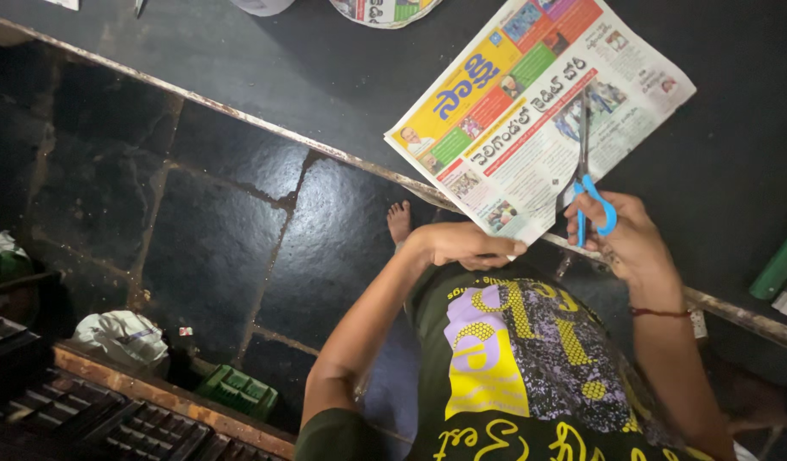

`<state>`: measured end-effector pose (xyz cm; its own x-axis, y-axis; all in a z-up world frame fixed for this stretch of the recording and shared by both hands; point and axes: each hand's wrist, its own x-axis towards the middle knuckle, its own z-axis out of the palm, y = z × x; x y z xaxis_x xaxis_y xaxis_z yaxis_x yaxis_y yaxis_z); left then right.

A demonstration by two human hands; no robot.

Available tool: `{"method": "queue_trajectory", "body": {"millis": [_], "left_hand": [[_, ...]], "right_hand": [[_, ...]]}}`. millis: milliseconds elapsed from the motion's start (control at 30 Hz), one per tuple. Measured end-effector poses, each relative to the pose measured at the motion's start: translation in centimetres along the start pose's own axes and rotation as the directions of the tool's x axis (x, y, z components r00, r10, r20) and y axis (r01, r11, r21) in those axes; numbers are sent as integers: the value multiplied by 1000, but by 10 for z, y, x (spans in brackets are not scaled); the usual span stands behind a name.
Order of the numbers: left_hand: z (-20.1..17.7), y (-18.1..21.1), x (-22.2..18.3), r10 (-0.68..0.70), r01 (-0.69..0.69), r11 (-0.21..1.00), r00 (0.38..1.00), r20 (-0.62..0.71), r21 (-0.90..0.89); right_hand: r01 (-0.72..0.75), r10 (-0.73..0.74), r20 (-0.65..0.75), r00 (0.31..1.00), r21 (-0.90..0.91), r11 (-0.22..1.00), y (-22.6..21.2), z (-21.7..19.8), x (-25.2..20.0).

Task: The person uses shears to cut several circular shapes out of newspaper sheets while seated on the floor.

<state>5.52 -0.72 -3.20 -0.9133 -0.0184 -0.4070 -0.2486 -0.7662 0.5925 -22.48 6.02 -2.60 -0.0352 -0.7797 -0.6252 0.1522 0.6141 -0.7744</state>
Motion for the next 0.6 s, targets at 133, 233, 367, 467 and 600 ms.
{"method": "queue_trajectory", "body": {"millis": [133, 233, 367, 467, 600], "left_hand": [[0, 0, -8, -39, 39, 999, 999, -37, 4], [-4, 0, -13, -9, 9, 1000, 1000, -17, -15], [-8, 0, -17, 7, -7, 1000, 1000, 5, 16], [-7, -4, -18, -4, 4, 1000, 1000, -31, 3], [-12, -5, -19, 5, -5, 1000, 1000, -20, 7]], "right_hand": [[-42, 41, -17, 999, -53, 998, -6, -7, 4], [-12, 10, -17, 1000, -128, 992, -9, -9, 4], [-14, 16, 43, 999, -60, 998, -12, -3, 5], [21, -19, 23, 1000, -99, 995, -13, 0, 7], [10, -15, -24, 1000, -172, 985, -11, 3, 10]]}}
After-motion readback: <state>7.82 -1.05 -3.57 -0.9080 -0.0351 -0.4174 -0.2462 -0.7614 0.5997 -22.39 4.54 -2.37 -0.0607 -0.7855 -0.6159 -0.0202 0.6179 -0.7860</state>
